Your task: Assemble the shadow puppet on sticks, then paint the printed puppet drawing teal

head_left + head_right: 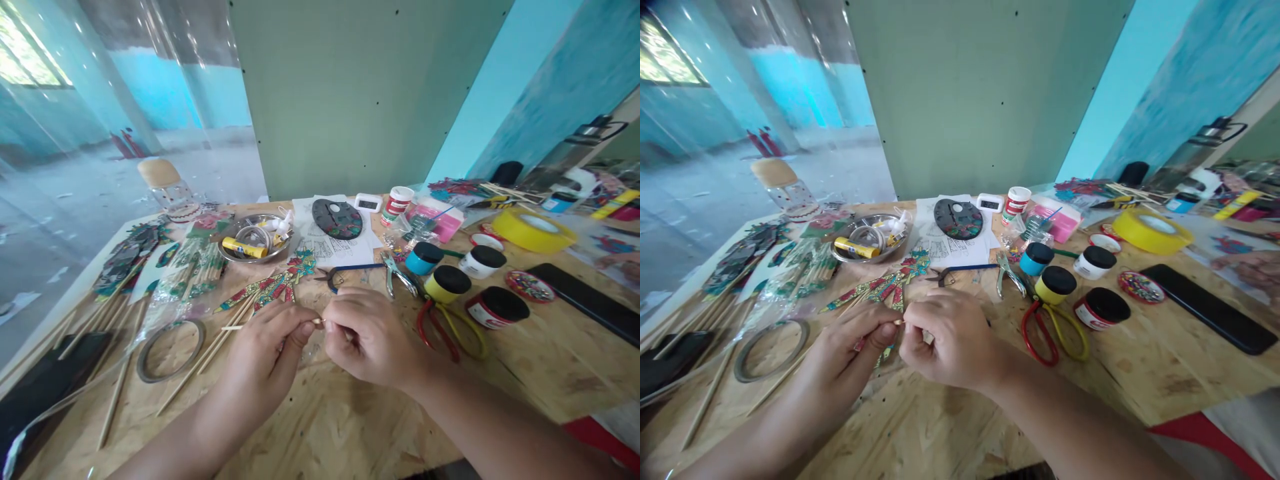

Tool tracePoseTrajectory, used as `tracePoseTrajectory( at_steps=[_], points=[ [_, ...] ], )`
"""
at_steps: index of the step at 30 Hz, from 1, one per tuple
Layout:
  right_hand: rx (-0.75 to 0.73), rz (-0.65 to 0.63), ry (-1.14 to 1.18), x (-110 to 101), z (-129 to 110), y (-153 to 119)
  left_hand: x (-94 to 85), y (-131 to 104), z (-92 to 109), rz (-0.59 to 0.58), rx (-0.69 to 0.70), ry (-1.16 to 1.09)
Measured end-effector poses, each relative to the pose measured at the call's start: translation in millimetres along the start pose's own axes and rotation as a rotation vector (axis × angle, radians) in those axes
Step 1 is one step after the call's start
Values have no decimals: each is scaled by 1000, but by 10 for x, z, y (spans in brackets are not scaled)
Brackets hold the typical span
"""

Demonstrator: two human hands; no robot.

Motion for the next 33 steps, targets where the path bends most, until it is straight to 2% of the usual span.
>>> tracePoseTrajectory(
  at_steps=[7,33],
  points=[
    [-13,-9,-34,5,14,-10,-12,-3,-14,-24,20,55],
    [-30,-7,31,-7,12,6,18,-6,-15,-2,38,3]
  ],
)
Point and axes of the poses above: each hand's wrist, its own y-axis towards the middle knuckle, its own x-axis out of the palm, z = x × y, the point moved 2 cm from there along y, towards the middle knuckle, and after that the axes turned 8 degrees about z, right-handed, at the moved point
